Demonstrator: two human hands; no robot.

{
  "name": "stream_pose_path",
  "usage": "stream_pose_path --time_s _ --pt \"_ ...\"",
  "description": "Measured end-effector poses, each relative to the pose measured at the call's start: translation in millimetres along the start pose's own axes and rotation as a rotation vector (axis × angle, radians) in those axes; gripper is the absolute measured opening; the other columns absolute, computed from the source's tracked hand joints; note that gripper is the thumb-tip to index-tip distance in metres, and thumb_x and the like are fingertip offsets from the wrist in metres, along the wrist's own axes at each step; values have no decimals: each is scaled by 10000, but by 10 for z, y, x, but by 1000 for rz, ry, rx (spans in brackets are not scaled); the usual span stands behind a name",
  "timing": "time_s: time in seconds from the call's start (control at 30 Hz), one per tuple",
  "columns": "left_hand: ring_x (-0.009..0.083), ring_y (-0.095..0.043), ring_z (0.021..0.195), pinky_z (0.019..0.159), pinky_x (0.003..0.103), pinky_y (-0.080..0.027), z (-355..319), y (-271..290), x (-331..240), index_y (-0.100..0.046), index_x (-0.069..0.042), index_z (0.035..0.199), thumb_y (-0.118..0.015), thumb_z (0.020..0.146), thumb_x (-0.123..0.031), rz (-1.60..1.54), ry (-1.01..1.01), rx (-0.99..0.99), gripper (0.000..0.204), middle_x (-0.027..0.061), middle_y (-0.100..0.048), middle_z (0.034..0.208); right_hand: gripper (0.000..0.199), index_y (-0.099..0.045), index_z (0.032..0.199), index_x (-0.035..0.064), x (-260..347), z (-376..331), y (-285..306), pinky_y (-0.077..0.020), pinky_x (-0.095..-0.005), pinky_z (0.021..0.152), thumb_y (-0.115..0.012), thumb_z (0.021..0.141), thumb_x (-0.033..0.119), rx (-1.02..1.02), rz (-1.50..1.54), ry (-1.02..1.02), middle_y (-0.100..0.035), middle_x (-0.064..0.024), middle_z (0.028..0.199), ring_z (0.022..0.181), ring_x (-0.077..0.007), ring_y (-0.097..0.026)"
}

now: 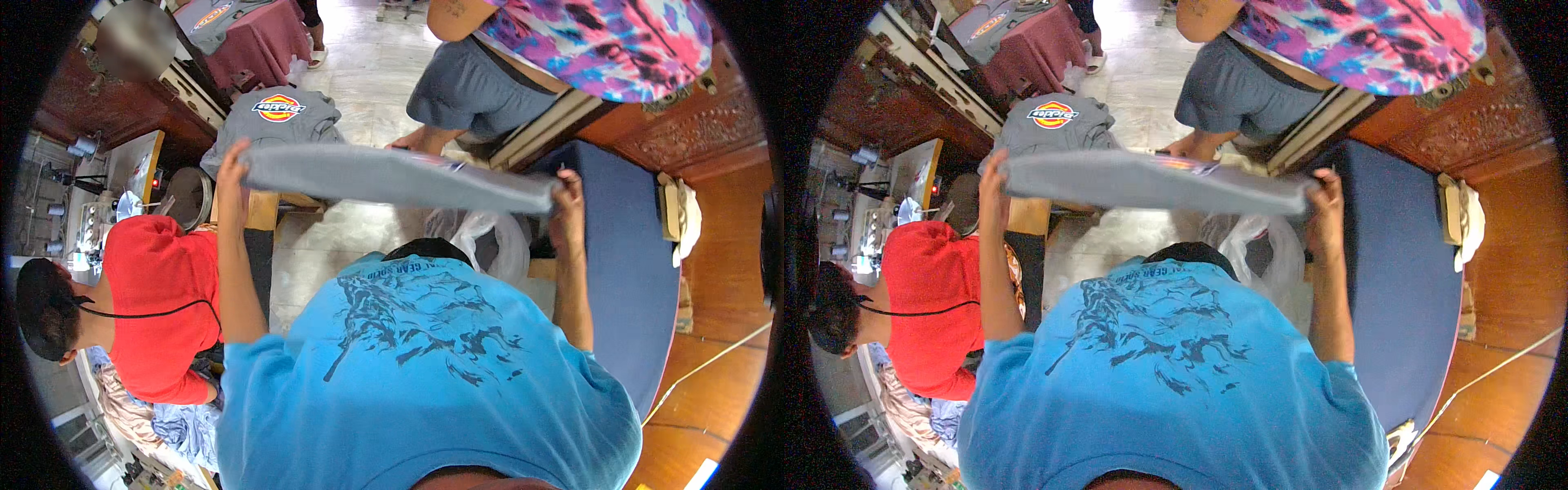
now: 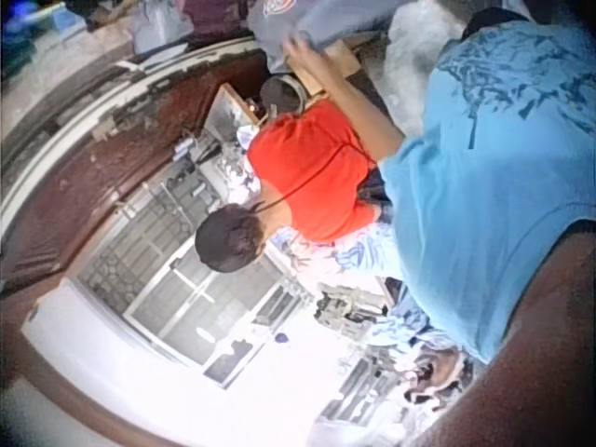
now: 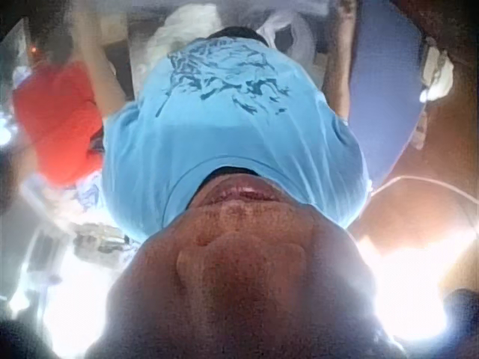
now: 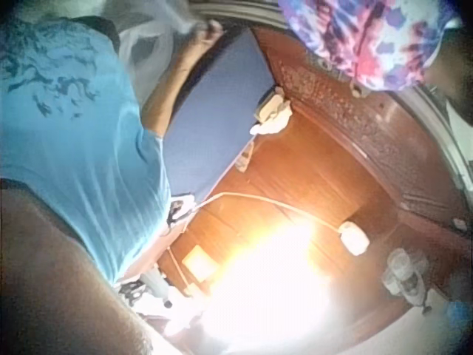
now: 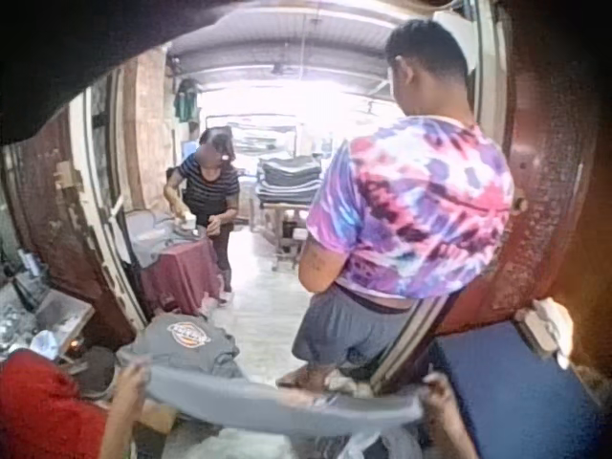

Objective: The person irons a grey tank top on an ironing board, folds the ironed garment by hand, stacks it with others, and then places a fresh garment onto the board.

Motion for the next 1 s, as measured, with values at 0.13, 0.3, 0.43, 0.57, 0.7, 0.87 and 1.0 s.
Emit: stream_pose_path --time_s 0.13,0.3,0.43,0.57,0.7,0.87,1.0 --pt "111 -522 854 766 217 -393 -427 525 435 -589 -6 1036 -438 730 -22 271 132 -73 342 38 -576 978 327 -570 1108 51 -661 83 -117 -360 -179 639 -522 788 2 154 -225 -251 -447 76 695 660 -44 -434" --pt "74 -516 740 687 169 -381 -474 665 562 -593 10 1006 -457 759 -15 357 184 -197 283 18 -588 875 283 -584 1080 23 -954 518 -463 -376 -210 745 -528 804 4 312 -343 -259 -562 17 889 814 -77 -483" --pt "41 -447 625 585 164 -348 -234 800 490 -589 18 1015 -455 763 10 338 77 -304 285 -8 -556 808 274 -579 1082 12 -1153 1002 -980 -382 -231 826 -517 816 4 399 -265 -223 -587 -10 993 916 -99 -511" --pt "80 -506 737 676 190 -386 79 1069 355 -588 3 1053 -471 765 -10 444 67 -365 311 31 -597 914 267 -579 1081 10 -1418 1491 -1529 -380 -233 843 -519 821 12 436 -246 -197 -585 -19 1023 945 -109 -514" --pt "47 -432 599 537 180 -341 588 1237 196 -591 -25 1060 -469 789 -16 572 -131 -470 298 -26 -523 730 269 -580 1084 16 -1687 2012 -2082 -408 -231 797 -514 823 21 372 -327 -257 -600 -6 946 853 -107 -539" --pt "19 -293 542 487 177 -234 1243 1587 474 -603 -22 1043 -515 808 -50 421 18 -480 252 -76 -374 620 288 -606 1068 53 -1715 2833 -2944 -347 -169 613 -542 790 95 279 -362 -74 -580 19 864 703 -58 -480" --pt "33 -408 639 584 173 -318 1771 1261 278 -602 -15 1033 -520 825 -57 389 9 -413 227 -46 -490 727 283 -611 1043 41 -1947 3718 -3352 -376 -196 638 -531 772 65 44 -262 -117 -577 3 852 710 -82 -493"
Point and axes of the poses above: each hand's wrist, its own z-axis towards the middle knuckle, its own y-axis out of the back of the hand, x = y × z, the point moved 6 cm from there along z, towards the middle knuckle
